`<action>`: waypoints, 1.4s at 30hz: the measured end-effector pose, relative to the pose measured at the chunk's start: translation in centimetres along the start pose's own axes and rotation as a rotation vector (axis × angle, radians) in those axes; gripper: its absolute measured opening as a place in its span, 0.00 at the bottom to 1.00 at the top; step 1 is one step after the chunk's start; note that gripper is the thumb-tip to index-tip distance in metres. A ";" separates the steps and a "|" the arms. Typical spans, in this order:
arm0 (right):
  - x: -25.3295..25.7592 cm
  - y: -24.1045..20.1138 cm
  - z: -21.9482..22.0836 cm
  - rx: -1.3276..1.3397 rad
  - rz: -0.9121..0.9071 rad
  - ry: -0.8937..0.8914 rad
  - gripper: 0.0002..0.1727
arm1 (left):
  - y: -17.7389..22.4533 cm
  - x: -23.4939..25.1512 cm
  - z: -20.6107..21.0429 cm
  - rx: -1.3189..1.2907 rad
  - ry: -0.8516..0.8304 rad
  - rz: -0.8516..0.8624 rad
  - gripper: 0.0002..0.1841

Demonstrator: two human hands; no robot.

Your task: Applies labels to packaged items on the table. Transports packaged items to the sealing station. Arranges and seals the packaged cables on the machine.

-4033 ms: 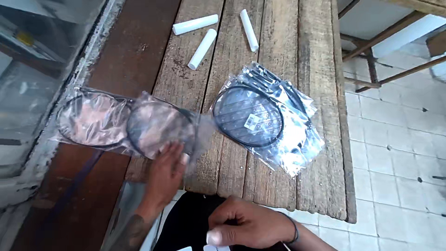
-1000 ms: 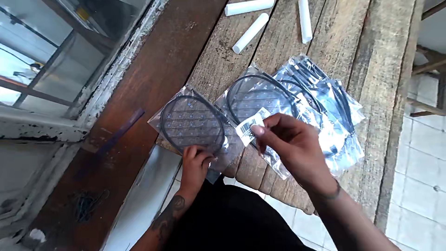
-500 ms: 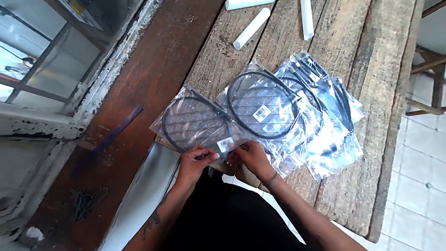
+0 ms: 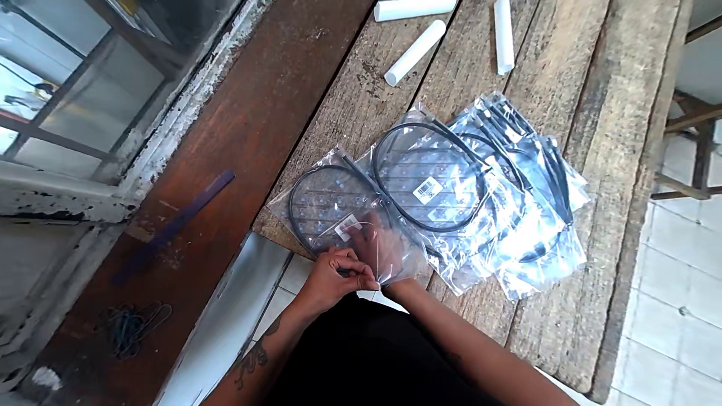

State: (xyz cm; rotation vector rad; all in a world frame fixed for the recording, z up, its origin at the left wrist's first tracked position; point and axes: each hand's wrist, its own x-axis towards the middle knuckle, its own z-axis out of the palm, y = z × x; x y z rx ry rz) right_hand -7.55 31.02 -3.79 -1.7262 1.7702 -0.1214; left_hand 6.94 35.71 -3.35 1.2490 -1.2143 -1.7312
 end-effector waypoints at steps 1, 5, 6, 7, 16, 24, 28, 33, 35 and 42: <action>0.1 0.0 0.0 0.005 -0.007 0.005 0.27 | 0.0 0.0 -0.1 -0.015 -0.011 0.014 0.04; 0.7 -1.5 -1.1 -0.038 0.095 -0.098 0.30 | 0.2 -0.3 -3.1 0.209 0.116 0.234 0.08; 0.8 -2.2 -1.6 -0.050 0.152 -0.156 0.34 | 0.0 -0.2 -4.6 0.463 0.214 0.307 0.13; 0.8 -2.8 -2.1 -0.055 0.198 -0.208 0.38 | -0.5 0.0 -6.3 0.758 0.257 0.347 0.23; -1.4 7.4 0.1 -0.272 -0.982 -0.022 0.28 | -3.8 1.1 -9.6 1.340 0.223 0.279 0.47; -3.2 4.3 -2.5 0.054 -0.561 -0.035 0.35 | -3.5 1.0 -9.6 1.366 0.233 0.289 0.55; -7.4 4.5 -6.7 0.298 -0.619 0.076 0.38 | -3.0 5.1 -6.8 1.363 0.293 0.453 0.50; -13.7 14.2 -7.6 0.376 0.015 0.555 0.30 | -0.1 13.0 1.9 1.372 -0.050 0.586 0.49; -15.3 16.5 -7.2 0.294 0.186 0.718 0.31 | 0.9 15.3 2.7 1.352 -0.103 0.580 0.52; -4.9 11.3 -5.1 0.164 -0.217 0.445 0.46 | 5.9 22.3 5.1 1.053 0.294 0.082 0.63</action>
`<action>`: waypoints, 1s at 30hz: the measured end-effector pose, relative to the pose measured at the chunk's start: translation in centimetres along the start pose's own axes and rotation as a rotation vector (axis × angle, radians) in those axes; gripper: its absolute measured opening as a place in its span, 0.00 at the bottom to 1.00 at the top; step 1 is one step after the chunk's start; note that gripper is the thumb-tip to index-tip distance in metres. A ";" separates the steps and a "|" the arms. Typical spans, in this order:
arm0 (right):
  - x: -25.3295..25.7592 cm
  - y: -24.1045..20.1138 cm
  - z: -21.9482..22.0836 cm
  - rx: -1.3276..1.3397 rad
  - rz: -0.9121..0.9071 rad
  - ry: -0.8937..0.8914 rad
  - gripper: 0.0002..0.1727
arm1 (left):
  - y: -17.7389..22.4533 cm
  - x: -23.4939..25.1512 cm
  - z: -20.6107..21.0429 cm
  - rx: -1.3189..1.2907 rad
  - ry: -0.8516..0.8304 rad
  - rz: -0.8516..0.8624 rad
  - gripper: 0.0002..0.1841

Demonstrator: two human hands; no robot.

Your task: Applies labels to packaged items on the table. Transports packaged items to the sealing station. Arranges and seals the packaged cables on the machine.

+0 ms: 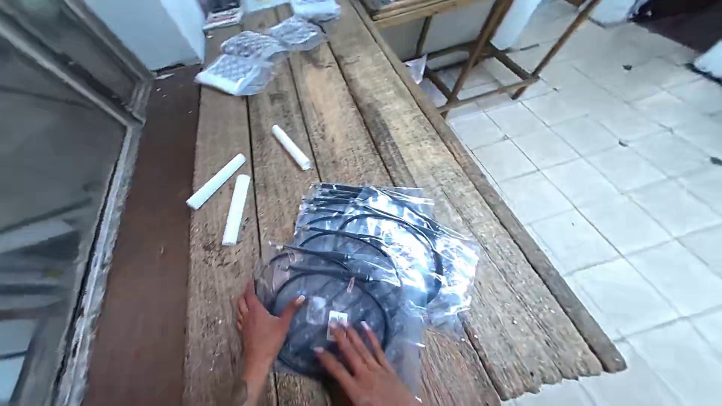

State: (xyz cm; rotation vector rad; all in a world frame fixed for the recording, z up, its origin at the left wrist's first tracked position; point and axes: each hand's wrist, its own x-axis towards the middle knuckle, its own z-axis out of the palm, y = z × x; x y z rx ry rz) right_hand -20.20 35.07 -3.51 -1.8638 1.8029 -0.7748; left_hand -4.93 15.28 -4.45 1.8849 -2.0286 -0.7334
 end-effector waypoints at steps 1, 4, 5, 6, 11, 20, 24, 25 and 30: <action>0.9 0.3 1.1 -0.026 0.008 -0.021 0.55 | 1.5 -0.4 0.7 0.008 -0.021 -0.012 0.61; 1.2 2.3 2.3 -0.137 0.120 0.041 0.67 | 4.7 -1.8 1.6 0.091 0.006 0.082 0.54; 1.1 3.1 2.2 -0.171 0.137 0.063 0.67 | 6.2 -1.1 1.4 0.082 0.032 0.165 0.52; 1.0 3.6 2.1 -0.189 0.145 0.089 0.65 | 8.4 0.3 1.2 0.064 0.026 0.280 0.50; 1.1 4.1 1.8 -0.232 0.112 0.088 0.52 | 21.8 12.4 6.7 0.216 -0.392 0.851 0.31; -0.3 6.6 1.1 -0.236 0.077 0.177 0.38 | 29.4 17.9 10.0 0.820 -0.859 0.741 0.42; -1.5 7.2 0.8 -0.246 0.024 0.182 0.36 | 27.1 18.5 6.5 0.685 -1.038 0.764 0.33; -1.8 7.3 0.6 -0.246 0.002 0.175 0.35 | 26.1 18.0 4.9 0.587 -1.114 0.752 0.32; -2.9 9.0 -1.3 -0.222 -0.220 0.109 0.30 | 17.2 12.0 -1.5 0.326 -1.225 0.495 0.54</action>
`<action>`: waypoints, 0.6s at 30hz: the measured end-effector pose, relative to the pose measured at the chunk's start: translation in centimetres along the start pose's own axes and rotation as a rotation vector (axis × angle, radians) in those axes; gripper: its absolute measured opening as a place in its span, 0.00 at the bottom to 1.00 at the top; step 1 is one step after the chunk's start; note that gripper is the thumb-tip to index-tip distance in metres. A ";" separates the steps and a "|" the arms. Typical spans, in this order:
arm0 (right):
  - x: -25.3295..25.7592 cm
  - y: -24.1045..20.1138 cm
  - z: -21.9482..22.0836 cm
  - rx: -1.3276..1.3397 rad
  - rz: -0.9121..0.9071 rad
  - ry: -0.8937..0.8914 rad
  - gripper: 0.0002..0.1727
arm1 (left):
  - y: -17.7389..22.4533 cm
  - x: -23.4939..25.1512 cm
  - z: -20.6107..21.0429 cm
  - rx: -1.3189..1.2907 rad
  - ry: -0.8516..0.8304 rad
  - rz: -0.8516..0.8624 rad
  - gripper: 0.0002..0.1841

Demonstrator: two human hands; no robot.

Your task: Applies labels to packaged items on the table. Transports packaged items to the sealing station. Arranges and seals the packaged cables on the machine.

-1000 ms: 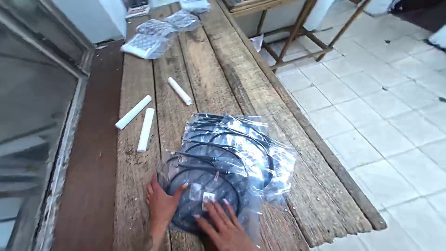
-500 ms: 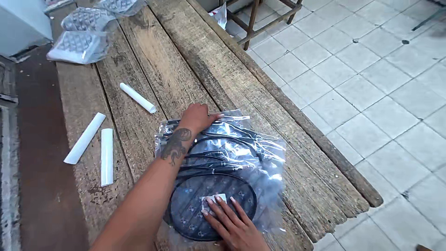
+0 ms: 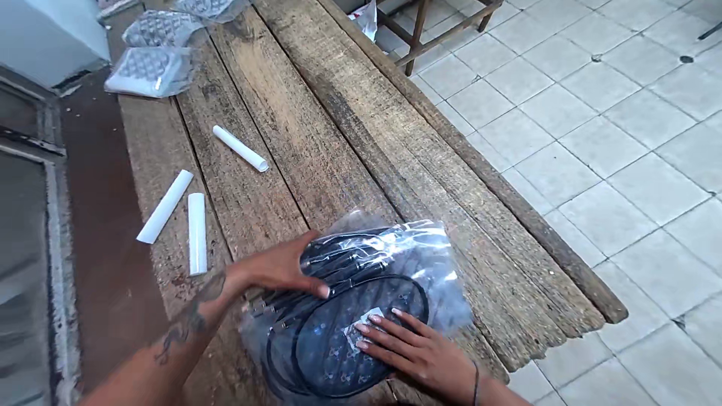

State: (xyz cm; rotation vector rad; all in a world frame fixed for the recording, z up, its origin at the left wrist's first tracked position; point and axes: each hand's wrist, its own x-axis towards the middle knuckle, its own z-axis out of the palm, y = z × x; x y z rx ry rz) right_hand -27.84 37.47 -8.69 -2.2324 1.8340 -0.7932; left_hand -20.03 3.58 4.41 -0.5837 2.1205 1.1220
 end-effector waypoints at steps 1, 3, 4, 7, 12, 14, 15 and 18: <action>0.0 0.5 -0.4 0.014 -0.051 -0.020 0.29 | -1.5 -1.3 2.1 -0.059 0.049 -0.031 0.59; 0.4 1.0 -0.7 0.012 -0.140 -0.058 0.30 | -3.2 -3.9 6.6 -0.209 0.202 -0.116 0.66; 0.8 1.1 -1.0 0.001 -0.174 -0.079 0.30 | -3.9 -5.0 8.8 -0.285 0.303 -0.163 0.67; 1.6 0.1 -3.1 -0.019 -0.062 -0.048 0.32 | -5.3 -8.6 15.1 -0.506 0.633 -0.209 0.64; 1.3 -4.1 -4.8 0.693 0.639 0.404 0.53 | -3.5 -16.2 21.3 -0.585 1.138 -0.135 0.59; 1.9 -5.8 -3.0 1.262 0.795 0.269 0.62 | -2.7 -17.9 23.0 -0.592 1.268 -0.099 0.57; 2.5 -6.2 -1.8 1.494 0.829 0.196 0.58 | -2.8 -18.2 23.9 -0.596 1.323 -0.063 0.56; 5.6 -7.1 -0.6 1.681 0.907 0.080 0.55 | -3.0 -18.3 25.4 -0.620 1.449 -0.010 0.56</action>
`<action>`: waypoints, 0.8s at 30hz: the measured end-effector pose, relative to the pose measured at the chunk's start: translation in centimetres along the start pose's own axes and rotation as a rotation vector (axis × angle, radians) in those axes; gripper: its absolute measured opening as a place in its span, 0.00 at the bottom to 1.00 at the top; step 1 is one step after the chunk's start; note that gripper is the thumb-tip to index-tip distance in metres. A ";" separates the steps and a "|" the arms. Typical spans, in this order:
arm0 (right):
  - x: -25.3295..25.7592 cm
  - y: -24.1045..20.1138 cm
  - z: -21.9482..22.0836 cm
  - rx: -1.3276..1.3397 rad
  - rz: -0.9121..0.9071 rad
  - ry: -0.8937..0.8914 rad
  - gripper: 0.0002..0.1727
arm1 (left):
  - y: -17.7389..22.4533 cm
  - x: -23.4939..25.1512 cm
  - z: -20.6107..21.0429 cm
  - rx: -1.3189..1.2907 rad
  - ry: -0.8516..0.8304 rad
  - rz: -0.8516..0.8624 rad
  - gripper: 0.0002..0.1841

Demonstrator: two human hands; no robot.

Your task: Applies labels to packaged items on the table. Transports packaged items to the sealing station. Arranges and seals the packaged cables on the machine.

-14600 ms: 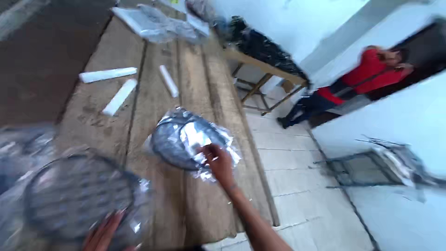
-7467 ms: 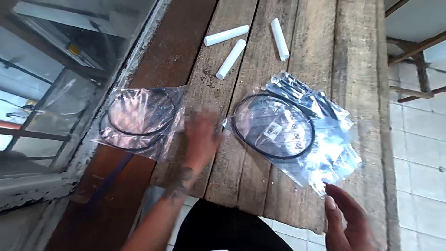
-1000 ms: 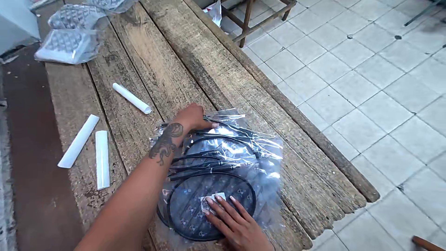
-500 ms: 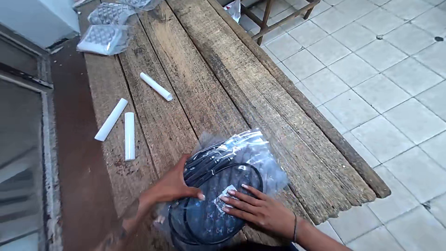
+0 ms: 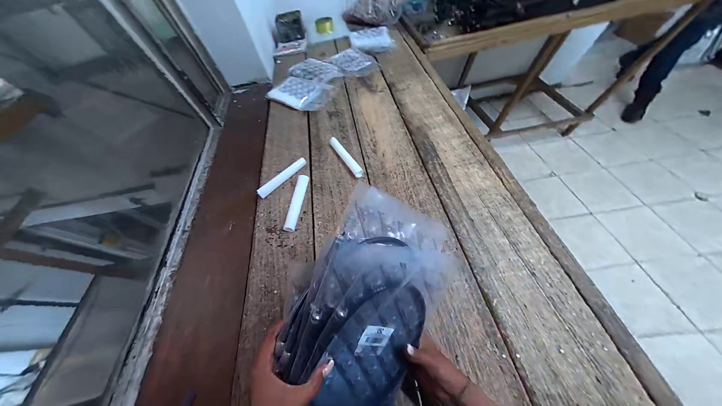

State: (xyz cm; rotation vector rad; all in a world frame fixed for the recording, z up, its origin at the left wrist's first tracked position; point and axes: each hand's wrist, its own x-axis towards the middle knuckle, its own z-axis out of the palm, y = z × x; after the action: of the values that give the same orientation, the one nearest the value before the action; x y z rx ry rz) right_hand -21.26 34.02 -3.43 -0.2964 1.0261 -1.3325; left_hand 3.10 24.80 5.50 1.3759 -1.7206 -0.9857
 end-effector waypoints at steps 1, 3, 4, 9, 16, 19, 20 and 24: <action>0.1 -0.6 1.1 -0.025 -0.012 0.022 0.52 | -0.2 -0.2 0.0 -0.023 0.044 0.000 0.57; -0.6 -2.7 2.9 -0.140 -0.133 0.059 0.48 | 0.4 -0.2 0.1 -0.078 0.137 0.029 0.59; -1.3 -4.2 3.6 -0.224 -0.225 0.083 0.48 | 1.1 -0.3 0.2 -0.111 0.168 0.057 0.61; -4.8 -8.7 3.0 -0.402 -0.607 0.054 0.31 | 2.1 -1.2 -0.9 -0.175 0.001 0.156 0.71; -3.2 -6.0 -4.2 -0.739 -0.549 0.064 0.47 | -4.4 -0.2 1.1 -0.099 -0.429 0.118 0.56; -2.6 -5.5 -2.7 -0.608 -0.501 0.133 0.46 | -4.3 2.0 0.9 -0.272 -0.545 -0.057 0.63; -2.6 -5.3 -2.0 -0.575 -0.492 0.144 0.45 | -4.3 2.9 1.0 -0.301 -0.583 -0.085 0.64; -3.8 -4.7 -1.8 -0.519 -0.452 0.208 0.42 | -5.1 4.0 1.2 -0.433 -0.641 -0.068 0.58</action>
State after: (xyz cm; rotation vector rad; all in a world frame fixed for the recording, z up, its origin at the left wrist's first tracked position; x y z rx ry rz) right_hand -25.26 36.74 0.55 -0.8313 1.5427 -1.4991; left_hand 3.60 20.30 0.69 0.8868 -1.7402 -1.8580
